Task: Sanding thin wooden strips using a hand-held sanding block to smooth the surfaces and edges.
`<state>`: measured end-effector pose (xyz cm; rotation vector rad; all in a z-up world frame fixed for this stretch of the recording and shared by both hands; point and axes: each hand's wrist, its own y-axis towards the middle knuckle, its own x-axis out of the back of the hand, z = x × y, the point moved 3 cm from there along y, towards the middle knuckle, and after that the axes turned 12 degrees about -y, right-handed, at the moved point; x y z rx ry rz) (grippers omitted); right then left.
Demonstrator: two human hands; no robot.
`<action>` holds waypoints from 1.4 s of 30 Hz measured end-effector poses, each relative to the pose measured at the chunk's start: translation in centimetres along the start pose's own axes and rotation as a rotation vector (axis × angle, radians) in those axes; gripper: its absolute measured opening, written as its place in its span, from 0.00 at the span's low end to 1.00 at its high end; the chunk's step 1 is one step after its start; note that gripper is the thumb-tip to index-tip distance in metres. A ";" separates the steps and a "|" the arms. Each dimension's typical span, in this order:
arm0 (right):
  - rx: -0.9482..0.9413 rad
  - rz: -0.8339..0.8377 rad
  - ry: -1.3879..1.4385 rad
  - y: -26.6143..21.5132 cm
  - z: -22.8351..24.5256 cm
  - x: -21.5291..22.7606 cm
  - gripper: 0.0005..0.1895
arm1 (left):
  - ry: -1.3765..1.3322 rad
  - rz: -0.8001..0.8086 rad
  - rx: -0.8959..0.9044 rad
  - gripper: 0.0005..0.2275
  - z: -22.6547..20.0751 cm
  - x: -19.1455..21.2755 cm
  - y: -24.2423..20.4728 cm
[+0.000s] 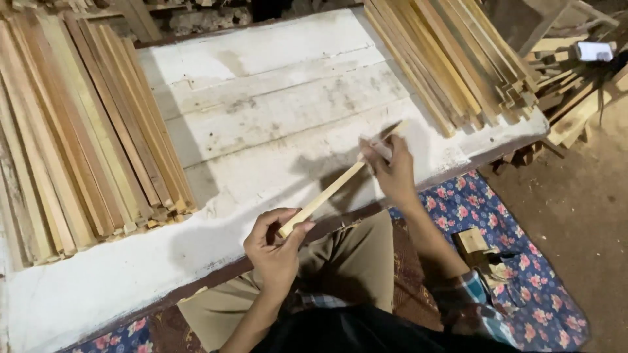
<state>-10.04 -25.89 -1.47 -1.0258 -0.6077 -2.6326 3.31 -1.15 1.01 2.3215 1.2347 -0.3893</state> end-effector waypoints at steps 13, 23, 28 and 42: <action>0.056 -0.149 -0.354 8.6 -11.3 0.8 0.15 | 0.074 0.137 -0.054 0.11 -1.6 -0.1 0.0; 0.099 -0.145 -0.333 10.3 -10.6 1.7 0.15 | 0.079 0.201 -0.096 0.13 -1.7 -0.9 0.9; 0.146 -0.176 -0.285 7.2 -4.5 2.0 0.13 | 0.016 0.232 -0.124 0.14 -1.2 -0.9 0.6; 0.052 0.085 -0.121 2.2 -1.3 -0.7 0.16 | 0.013 0.135 -0.069 0.13 -0.9 -0.6 0.3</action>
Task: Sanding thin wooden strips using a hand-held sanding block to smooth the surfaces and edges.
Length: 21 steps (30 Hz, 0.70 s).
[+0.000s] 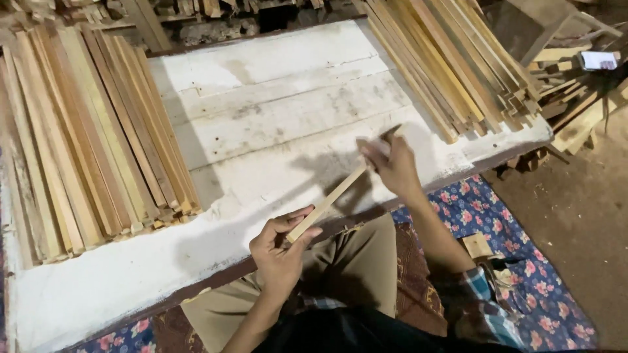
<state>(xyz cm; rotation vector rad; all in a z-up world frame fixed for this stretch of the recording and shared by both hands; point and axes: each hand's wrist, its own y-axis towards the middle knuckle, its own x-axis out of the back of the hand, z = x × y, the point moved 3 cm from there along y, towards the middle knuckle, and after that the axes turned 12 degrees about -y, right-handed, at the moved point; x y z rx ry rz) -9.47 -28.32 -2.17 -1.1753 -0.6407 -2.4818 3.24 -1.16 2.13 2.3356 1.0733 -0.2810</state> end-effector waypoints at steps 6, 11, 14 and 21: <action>0.045 -0.030 0.091 0.8 -0.1 1.1 0.09 | 0.018 0.086 0.065 0.13 0.0 0.3 -0.7; 0.043 -0.138 -0.033 5.1 -6.8 -0.7 0.13 | 0.069 0.008 0.095 0.12 -0.5 -0.2 -0.4; -0.058 -0.228 -0.211 8.0 -10.3 -0.4 0.15 | 0.061 -0.052 0.105 0.11 -0.6 0.2 -1.2; 0.121 -0.210 0.021 8.5 -7.6 3.1 0.22 | -0.122 -0.239 0.101 0.10 -0.4 2.3 0.3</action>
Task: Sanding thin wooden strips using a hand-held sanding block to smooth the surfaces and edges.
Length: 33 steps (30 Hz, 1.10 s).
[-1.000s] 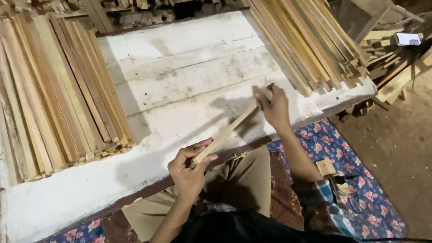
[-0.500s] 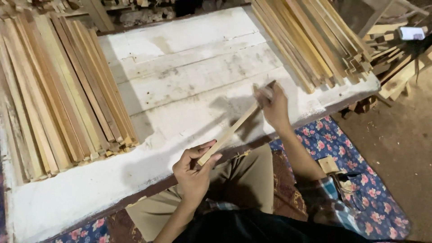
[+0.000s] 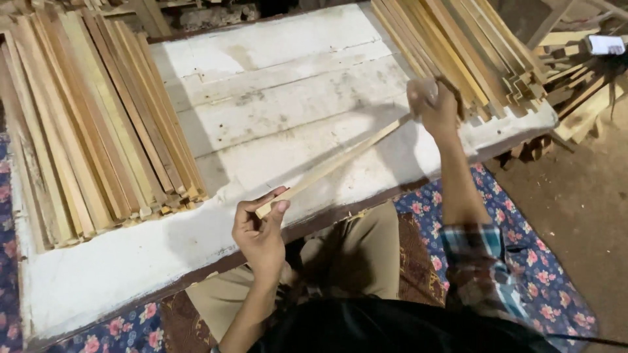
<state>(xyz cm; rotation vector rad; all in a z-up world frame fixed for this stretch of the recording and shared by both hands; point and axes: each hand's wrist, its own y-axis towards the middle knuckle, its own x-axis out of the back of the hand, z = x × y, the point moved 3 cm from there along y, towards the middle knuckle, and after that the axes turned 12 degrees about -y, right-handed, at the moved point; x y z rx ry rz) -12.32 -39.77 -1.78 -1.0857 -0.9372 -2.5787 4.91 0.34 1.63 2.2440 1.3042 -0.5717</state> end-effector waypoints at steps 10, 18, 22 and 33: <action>0.470 0.232 0.279 -6.7 13.7 5.4 0.09 | 0.027 0.356 -0.151 0.10 -6.7 -8.4 7.1; -0.248 0.046 1.480 -8.3 13.5 3.2 0.12 | 0.615 0.936 0.175 0.34 1.2 -10.3 2.1; -0.479 0.105 1.522 -11.4 11.7 -0.6 0.15 | 0.619 0.818 0.163 0.21 1.7 -8.2 -0.3; -0.304 -0.089 0.011 -5.7 -2.0 1.0 0.22 | 1.124 0.923 0.117 0.16 -0.8 -4.2 -1.2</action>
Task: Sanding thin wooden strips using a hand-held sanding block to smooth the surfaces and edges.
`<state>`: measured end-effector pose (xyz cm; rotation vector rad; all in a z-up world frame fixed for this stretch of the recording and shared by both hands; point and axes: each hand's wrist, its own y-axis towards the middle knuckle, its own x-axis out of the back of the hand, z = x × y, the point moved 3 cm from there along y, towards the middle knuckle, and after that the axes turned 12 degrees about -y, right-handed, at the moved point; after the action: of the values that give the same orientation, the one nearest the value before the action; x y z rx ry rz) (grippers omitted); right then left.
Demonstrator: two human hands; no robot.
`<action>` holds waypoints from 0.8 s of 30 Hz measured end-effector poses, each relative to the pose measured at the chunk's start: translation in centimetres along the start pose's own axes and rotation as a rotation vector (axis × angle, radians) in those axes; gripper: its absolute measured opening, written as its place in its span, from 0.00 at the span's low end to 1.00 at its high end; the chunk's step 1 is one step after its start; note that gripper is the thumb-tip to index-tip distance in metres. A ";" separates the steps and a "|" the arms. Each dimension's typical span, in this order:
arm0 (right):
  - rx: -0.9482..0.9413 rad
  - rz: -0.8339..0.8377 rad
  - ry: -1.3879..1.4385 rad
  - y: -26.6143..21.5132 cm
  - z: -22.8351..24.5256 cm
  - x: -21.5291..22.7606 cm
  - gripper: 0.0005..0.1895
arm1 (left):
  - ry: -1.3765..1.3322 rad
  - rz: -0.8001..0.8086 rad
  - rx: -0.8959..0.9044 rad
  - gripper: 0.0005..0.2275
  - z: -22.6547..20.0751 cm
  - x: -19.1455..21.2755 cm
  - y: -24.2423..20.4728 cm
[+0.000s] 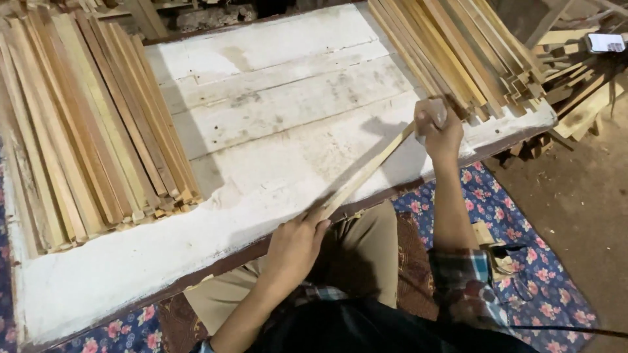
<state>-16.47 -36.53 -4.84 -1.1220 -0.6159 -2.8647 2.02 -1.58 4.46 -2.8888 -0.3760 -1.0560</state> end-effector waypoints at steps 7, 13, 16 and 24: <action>0.205 -0.001 -0.284 -2.4 4.8 1.2 0.14 | 0.095 -0.014 0.013 0.14 -0.1 -0.5 0.3; 0.272 0.017 -0.386 0.3 1.1 0.4 0.20 | -0.077 -0.117 -0.013 0.14 -0.8 0.9 -0.3; 0.256 -0.051 -0.327 -0.6 2.7 0.5 0.14 | -0.155 -0.200 -0.024 0.12 -0.7 2.0 -0.5; 0.172 0.022 -0.297 -1.0 1.6 -0.3 0.11 | -0.160 -0.115 0.040 0.11 -2.0 3.2 -0.6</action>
<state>-15.39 -35.05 -4.31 -1.5244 -0.8348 -2.5847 3.00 -0.61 8.05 -2.9560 -0.5704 -0.8213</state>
